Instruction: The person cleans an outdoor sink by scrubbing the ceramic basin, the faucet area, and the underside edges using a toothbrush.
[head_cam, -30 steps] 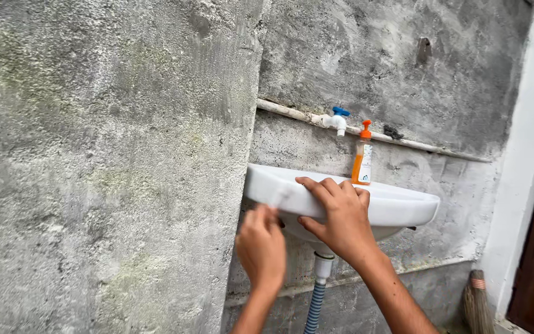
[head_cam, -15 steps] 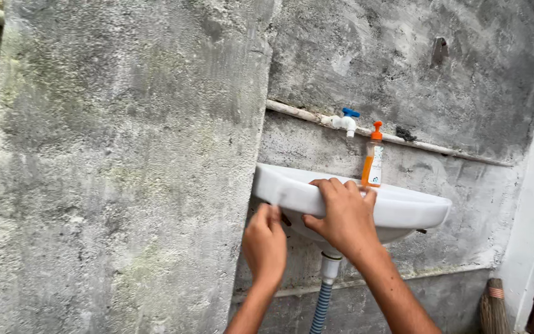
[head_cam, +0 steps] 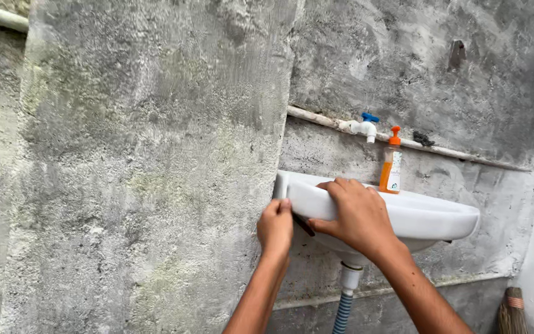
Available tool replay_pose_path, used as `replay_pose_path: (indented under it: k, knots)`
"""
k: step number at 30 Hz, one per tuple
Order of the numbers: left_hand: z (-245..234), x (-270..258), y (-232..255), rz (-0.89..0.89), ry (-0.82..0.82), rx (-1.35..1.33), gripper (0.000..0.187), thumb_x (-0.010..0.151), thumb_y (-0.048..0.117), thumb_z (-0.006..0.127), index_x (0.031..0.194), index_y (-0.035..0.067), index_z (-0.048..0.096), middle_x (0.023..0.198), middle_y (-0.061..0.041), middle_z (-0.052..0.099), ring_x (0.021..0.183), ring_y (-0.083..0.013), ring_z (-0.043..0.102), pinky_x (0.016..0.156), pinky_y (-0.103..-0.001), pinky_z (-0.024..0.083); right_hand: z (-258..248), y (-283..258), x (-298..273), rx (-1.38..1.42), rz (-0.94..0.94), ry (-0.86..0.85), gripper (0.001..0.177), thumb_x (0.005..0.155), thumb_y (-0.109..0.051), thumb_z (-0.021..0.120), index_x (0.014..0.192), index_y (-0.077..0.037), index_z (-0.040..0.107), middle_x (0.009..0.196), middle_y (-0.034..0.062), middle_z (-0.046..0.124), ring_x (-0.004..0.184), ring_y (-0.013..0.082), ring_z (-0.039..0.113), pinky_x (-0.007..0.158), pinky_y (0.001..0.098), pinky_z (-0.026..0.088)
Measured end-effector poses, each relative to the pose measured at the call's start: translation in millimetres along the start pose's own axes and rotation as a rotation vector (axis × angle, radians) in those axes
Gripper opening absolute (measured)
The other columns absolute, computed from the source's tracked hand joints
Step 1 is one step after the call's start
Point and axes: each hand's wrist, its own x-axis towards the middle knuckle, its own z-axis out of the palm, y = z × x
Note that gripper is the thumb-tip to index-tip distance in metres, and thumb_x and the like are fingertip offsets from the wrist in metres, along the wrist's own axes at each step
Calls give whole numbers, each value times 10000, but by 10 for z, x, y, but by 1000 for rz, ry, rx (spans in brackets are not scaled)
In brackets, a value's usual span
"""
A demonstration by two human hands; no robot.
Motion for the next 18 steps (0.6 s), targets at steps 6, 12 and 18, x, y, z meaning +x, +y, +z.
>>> replay_pose_path:
  k: [6,12,18]
  knots:
    - [-190,-50,161,-346,-143,-14,359,1008,424,528,1045,151,759,903,-68,761,825,-214,697,757,-403,523,-64,-63,4,-16,66,-80,748,619,-487,875,1254,-148,676,1042,35,676,1066,223,617,911,425,459]
    - [-179,106,231,-287,-118,147,373,965,473,567,1066,182,777,1000,-128,778,918,-327,722,814,-436,534,-45,-54,2,-25,41,-37,703,622,-479,879,1190,-117,675,1055,37,672,1063,241,610,901,430,456]
    - [-65,173,277,-180,-93,107,376,940,461,569,1051,172,782,1009,-150,764,956,-360,729,843,-468,551,-17,-47,-16,-1,31,-9,684,618,-470,880,1177,-127,689,1042,43,672,1059,251,607,916,439,445]
